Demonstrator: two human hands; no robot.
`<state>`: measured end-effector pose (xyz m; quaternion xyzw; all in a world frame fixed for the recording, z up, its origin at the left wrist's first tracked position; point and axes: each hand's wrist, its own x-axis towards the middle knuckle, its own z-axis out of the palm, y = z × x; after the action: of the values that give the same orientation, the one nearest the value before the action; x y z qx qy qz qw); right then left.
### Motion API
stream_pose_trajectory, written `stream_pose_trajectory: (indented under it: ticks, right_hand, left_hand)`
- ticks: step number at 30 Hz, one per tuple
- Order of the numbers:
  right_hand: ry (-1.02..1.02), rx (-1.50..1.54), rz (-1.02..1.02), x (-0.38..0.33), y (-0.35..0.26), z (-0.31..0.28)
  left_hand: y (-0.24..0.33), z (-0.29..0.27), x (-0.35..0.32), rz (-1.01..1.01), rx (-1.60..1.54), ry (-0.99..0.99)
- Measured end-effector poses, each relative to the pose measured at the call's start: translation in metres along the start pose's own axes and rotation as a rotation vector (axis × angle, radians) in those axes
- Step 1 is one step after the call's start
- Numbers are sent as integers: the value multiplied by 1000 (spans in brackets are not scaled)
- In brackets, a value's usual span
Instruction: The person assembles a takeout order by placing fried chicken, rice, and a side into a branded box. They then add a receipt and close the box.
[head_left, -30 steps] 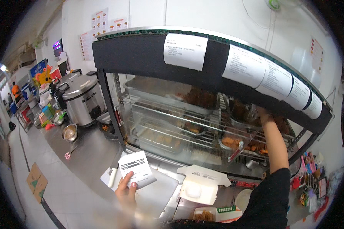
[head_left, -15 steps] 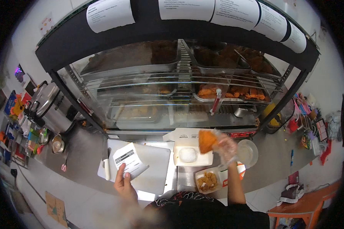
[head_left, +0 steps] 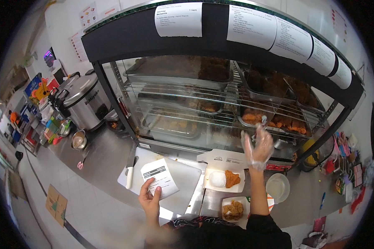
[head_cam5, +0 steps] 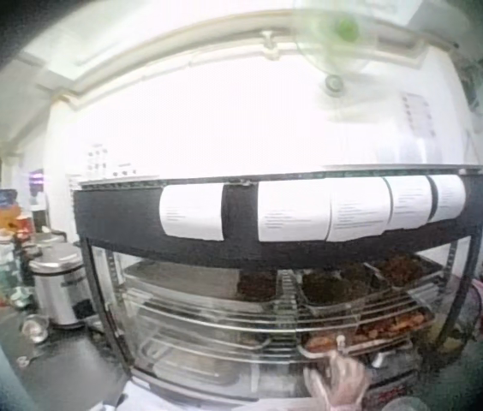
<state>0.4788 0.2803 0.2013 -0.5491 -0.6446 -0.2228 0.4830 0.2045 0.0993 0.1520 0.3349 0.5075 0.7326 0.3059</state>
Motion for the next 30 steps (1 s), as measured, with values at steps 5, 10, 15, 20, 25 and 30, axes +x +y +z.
stream_pose_trajectory:
  ticks: [5, 10, 15, 20, 25, 30]
  right_hand:
    - [137, 222, -59, 40, 24, 4]
    - [213, 271, -18, 37, 53, -9]
    - [339, 92, 80, 33, 102, -33]
    - [448, -100, 223, 34, 165, -50]
    - [460, 186, 449, 39, 190, -66]
    - [498, 119, 454, 37, 236, -81]
  left_hand:
    - [-6, 8, 1, 17, 7, -131]
    - [-44, 14, 0, -343, 112, -273]
    - [-170, 29, -36, -304, 655, -855]
    - [-227, 66, -71, -22, 752, -802]
    - [-240, 86, -75, 3, 605, -534]
    - [-227, 90, -78, 87, 791, -628]
